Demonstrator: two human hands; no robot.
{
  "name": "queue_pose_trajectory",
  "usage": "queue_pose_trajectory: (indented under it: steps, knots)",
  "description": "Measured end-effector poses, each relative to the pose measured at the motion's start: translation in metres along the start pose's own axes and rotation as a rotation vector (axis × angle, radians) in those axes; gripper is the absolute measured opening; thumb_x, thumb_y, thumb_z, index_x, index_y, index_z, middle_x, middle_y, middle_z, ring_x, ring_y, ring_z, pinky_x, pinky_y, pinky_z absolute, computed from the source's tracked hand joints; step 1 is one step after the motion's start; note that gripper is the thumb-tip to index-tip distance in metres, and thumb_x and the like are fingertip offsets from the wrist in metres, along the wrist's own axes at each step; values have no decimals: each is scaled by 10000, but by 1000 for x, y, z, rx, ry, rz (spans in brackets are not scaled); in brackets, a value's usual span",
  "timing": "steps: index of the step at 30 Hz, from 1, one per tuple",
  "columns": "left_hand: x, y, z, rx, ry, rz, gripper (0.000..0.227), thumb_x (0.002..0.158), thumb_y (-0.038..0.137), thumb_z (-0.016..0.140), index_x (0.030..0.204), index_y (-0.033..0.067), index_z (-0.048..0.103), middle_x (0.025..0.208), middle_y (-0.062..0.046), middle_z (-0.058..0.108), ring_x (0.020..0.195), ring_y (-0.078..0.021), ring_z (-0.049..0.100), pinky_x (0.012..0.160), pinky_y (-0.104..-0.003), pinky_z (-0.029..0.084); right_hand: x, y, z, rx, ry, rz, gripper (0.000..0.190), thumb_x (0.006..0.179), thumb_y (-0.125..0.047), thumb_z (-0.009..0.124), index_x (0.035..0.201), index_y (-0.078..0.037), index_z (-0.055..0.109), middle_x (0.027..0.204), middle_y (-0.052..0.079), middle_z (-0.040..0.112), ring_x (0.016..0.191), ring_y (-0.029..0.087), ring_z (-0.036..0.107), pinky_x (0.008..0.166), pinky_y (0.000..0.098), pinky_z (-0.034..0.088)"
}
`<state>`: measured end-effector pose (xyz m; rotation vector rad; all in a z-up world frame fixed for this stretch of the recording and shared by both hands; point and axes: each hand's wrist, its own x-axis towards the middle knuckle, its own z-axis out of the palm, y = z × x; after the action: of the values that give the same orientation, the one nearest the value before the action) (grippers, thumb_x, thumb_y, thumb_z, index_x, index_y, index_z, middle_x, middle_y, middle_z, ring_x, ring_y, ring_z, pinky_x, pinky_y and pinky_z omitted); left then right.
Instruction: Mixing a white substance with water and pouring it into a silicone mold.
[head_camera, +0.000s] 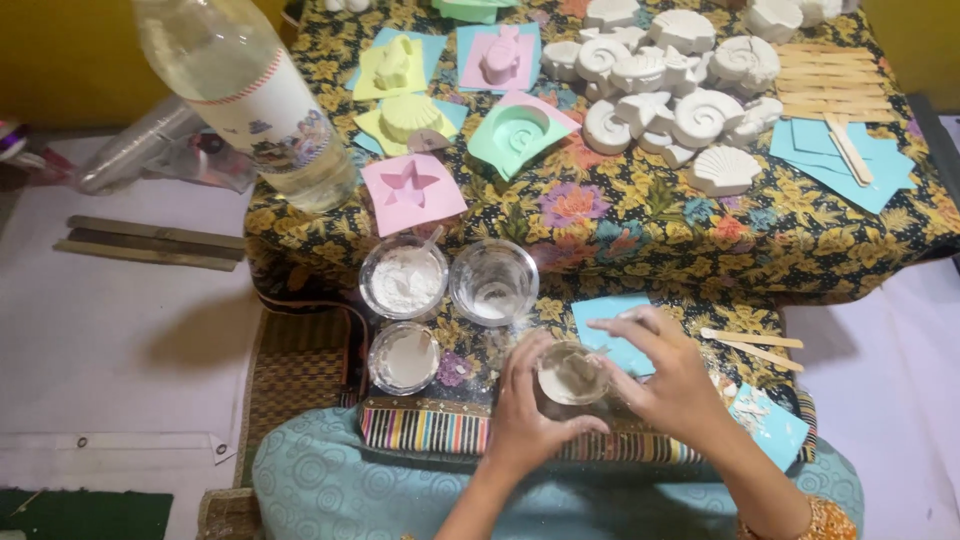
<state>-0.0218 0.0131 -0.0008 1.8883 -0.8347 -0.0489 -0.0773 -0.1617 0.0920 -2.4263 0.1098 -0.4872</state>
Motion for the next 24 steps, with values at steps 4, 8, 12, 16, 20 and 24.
queue_pose_trajectory:
  steps: [4, 8, 12, 16, 20, 24]
  knots:
    - [5, 25, -17, -132, 40, 35, 512, 1002, 448, 508, 1330, 57, 477, 1387, -209, 513, 1373, -417, 449, 1137, -552, 335, 22, -52, -1, -59, 54, -159, 350, 777, -174, 781, 1114, -91, 737, 1039, 75, 629, 926, 211, 574, 791, 331, 485]
    - [12, 13, -17, -148, 1, 28, 480, 970, 436, 564, 1308, 98, 518, 1356, -163, 535, 1334, -371, 484, 1119, -506, 371, 58, -109, 32, -34, -6, -480, 285, 816, -106, 719, 1100, -97, 688, 1108, 72, 663, 981, 264, 613, 866, 383, 479]
    - [21, -2, -10, -231, -118, 24, 429, 898, 407, 689, 1259, 190, 610, 1287, -60, 586, 1245, -266, 564, 1077, -402, 453, 81, -116, 86, -483, -115, -603, 261, 736, -43, 741, 986, -106, 696, 822, 99, 680, 823, 263, 647, 782, 381, 482]
    - [32, -17, -8, -317, -234, 18, 411, 826, 377, 814, 1210, 280, 703, 1217, 42, 637, 1157, -163, 644, 1036, -299, 536, 93, -123, 95, -407, -200, -600, 235, 668, -26, 793, 886, -71, 718, 750, 64, 689, 761, 235, 637, 726, 347, 471]
    - [41, -21, -20, -201, -400, 52, 578, 747, 477, 818, 1270, 299, 648, 1254, 26, 571, 1209, -198, 608, 1132, -370, 445, 98, -133, 89, -38, -453, -295, 113, 891, -78, 662, 971, -46, 736, 802, 79, 711, 798, 189, 651, 755, 272, 501]
    - [41, -3, -9, -330, -282, 41, 327, 871, 360, 782, 1176, 279, 695, 1100, -3, 685, 1045, -225, 701, 1011, -380, 516, 92, -131, 88, -36, -385, -423, 122, 945, -111, 639, 982, -53, 740, 809, 74, 718, 789, 185, 642, 756, 303, 493]
